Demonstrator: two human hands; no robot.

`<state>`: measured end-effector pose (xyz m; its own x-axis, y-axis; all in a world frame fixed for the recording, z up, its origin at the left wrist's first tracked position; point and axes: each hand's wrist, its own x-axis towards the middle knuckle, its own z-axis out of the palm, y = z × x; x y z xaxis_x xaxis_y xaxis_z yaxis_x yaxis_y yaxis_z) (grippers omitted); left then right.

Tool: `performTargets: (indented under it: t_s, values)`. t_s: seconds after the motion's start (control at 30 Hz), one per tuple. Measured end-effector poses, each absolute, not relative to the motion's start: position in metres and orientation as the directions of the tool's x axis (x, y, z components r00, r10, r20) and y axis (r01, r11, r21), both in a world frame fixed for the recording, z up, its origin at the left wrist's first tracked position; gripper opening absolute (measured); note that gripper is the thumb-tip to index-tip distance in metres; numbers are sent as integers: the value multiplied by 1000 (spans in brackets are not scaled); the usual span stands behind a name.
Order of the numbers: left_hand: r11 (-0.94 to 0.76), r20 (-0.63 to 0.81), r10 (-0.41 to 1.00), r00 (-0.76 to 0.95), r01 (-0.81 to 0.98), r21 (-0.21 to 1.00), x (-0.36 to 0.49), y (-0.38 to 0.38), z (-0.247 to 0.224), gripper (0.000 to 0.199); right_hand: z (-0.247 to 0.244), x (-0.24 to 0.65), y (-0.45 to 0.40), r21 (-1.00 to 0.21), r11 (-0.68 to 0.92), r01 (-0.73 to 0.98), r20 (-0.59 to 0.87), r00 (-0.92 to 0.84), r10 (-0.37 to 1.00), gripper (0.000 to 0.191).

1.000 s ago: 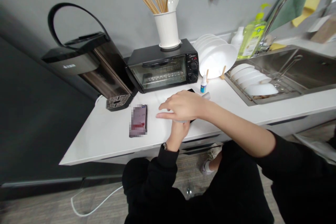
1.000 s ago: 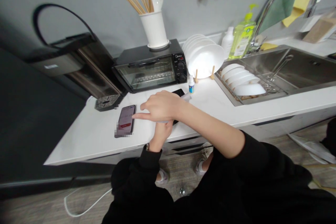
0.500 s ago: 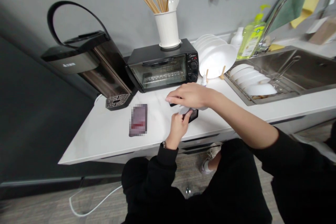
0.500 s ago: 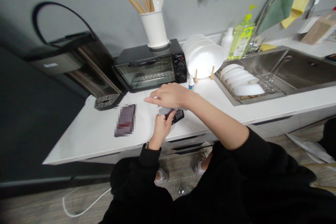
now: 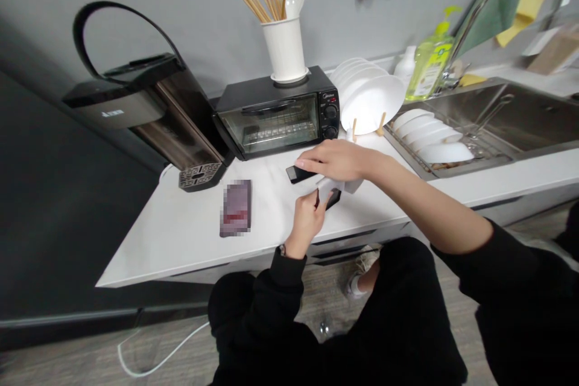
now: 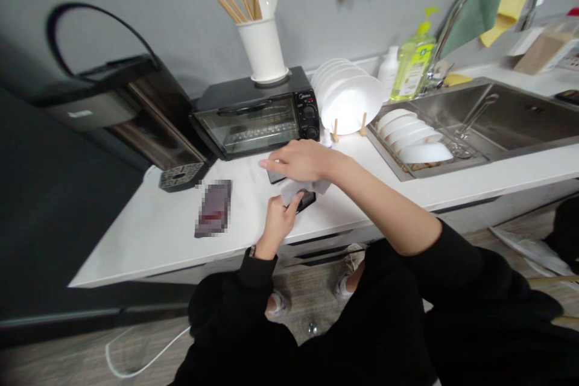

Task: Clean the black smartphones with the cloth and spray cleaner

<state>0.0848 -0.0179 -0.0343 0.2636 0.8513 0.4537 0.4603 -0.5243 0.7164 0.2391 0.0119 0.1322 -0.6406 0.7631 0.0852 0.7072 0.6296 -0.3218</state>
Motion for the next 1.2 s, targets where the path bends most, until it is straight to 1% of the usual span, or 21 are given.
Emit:
performTargets:
  t_s: [0.13,0.2,0.3,0.43,0.5,0.57,0.67,0.73,0.8,0.87,0.93,1.0,1.07,1.1,1.13,1.2]
  values:
    - [-533,503,843,193,430,728,84,-15,-41,27,130,196,0,-225,719,658,139,-708,692,59]
    - [-524,509,845,161,437,732,79,-14,-43,26,130,178,-1,-205,746,633,145,-734,663,61]
    - [-518,482,853,202,447,730,73,-14,-43,27,130,186,7,-260,727,636,123,-725,678,60]
    - [-517,457,855,244,454,725,75,-16,-37,36,129,236,19,-402,629,666,64,-664,745,61]
    - [-513,451,858,247,456,727,79,-17,-36,36,129,247,18,-417,629,656,58,-671,739,62]
    - [-506,445,862,242,455,733,82,-17,-37,34,128,237,11,-348,658,667,85,-677,731,58]
    - [-508,472,859,199,450,734,79,-14,-40,24,124,201,2,-160,687,709,164,-668,726,58]
    - [-525,504,845,180,458,717,75,-11,-41,24,122,180,-1,-59,712,699,192,-692,696,58]
    - [-535,506,838,206,493,686,72,-8,-39,23,122,173,0,-10,720,694,207,-703,680,52]
    - [-535,478,840,255,530,658,74,-6,-34,20,124,181,2,-4,682,731,236,-662,711,49]
    - [-528,454,846,279,552,645,80,-7,-26,25,125,200,3,-29,622,783,287,-589,755,53]
    - [-509,445,857,261,571,644,85,-12,-19,23,120,224,2,-84,541,837,368,-478,797,58]
    - [-492,439,866,240,566,661,86,-18,-16,13,104,248,-1,-202,428,881,467,-298,833,61]
    - [-494,433,867,246,539,683,84,-22,-16,13,92,260,-4,-278,370,887,499,-196,844,62]
    - [-495,426,868,253,494,715,82,-25,-17,15,78,269,-6,-351,317,881,510,-104,854,64]
    - [-448,375,893,249,418,790,75,-30,-22,18,49,283,-9,-452,232,861,471,9,882,65]
